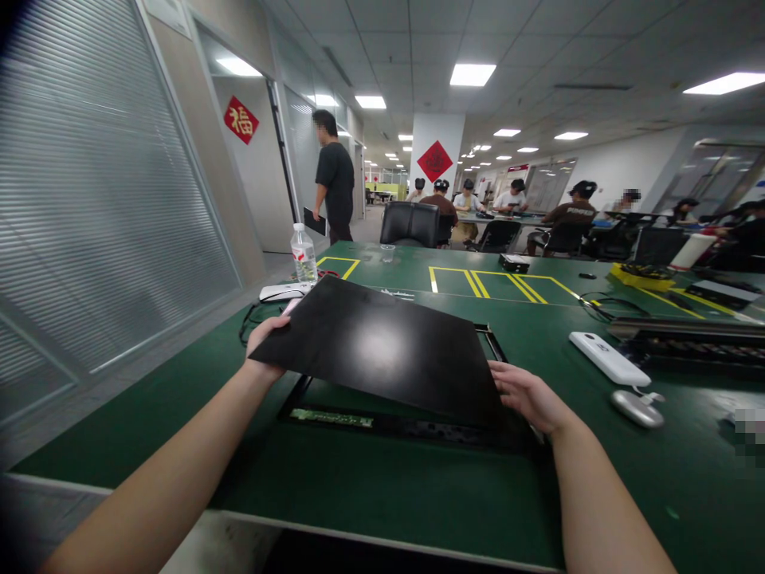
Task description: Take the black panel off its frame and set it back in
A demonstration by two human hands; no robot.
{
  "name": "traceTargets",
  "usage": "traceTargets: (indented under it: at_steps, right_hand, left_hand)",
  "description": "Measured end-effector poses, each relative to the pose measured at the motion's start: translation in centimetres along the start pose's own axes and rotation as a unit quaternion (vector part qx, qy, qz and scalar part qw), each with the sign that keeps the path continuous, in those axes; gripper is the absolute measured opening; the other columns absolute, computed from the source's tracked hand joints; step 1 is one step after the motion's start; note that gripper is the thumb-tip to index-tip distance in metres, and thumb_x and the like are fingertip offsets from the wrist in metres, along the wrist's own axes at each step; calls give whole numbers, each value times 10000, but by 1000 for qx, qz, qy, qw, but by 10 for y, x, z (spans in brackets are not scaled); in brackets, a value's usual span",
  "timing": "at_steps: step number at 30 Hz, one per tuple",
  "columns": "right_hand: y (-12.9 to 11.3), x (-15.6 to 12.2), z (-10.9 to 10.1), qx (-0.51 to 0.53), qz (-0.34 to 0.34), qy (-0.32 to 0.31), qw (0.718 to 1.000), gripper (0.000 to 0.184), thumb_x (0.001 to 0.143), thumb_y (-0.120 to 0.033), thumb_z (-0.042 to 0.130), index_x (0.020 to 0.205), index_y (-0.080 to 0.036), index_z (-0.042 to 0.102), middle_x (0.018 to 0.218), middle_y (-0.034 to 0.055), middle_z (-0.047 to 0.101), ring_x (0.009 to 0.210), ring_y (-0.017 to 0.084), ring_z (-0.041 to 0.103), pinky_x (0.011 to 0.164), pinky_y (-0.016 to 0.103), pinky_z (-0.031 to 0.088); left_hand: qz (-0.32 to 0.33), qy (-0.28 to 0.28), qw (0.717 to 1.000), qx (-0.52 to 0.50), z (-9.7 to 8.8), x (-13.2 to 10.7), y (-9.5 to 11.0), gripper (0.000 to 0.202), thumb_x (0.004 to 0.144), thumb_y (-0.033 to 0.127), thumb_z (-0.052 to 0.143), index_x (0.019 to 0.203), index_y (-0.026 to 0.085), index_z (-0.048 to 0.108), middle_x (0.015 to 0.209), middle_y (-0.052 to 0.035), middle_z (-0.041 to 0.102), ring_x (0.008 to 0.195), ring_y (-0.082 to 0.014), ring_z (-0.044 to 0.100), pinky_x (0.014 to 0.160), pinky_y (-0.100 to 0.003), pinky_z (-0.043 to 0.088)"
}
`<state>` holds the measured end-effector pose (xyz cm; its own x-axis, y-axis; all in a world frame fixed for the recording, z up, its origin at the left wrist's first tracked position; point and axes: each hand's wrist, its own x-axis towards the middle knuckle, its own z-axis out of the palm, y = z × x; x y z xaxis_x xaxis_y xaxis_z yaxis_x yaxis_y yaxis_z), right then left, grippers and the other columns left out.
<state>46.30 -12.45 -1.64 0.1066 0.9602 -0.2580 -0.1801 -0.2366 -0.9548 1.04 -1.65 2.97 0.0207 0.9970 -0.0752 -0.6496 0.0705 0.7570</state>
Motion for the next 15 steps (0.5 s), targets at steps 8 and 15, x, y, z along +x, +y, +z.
traceTargets:
  at_steps: [8,15]
  right_hand:
    - [-5,-2,3,10,-13,50,999,746,755,-194,730,1467,-180,509,1102,181,791,901,274,778,736,368,608]
    - [-9,-3,7,5,-24,87,996,697,781,-231,696,1456,-221,522,1031,141,804,886,253,776,739,347,607]
  left_hand:
    - [11,37,999,5,-9,8,-2,484,690,152,664,1164,111,754,791,-67,799,699,-250,752,685,-338,631]
    - [7,38,999,-17,-2,3,0,401,693,133,639,1074,94,757,761,-69,790,644,-215,733,638,-298,619]
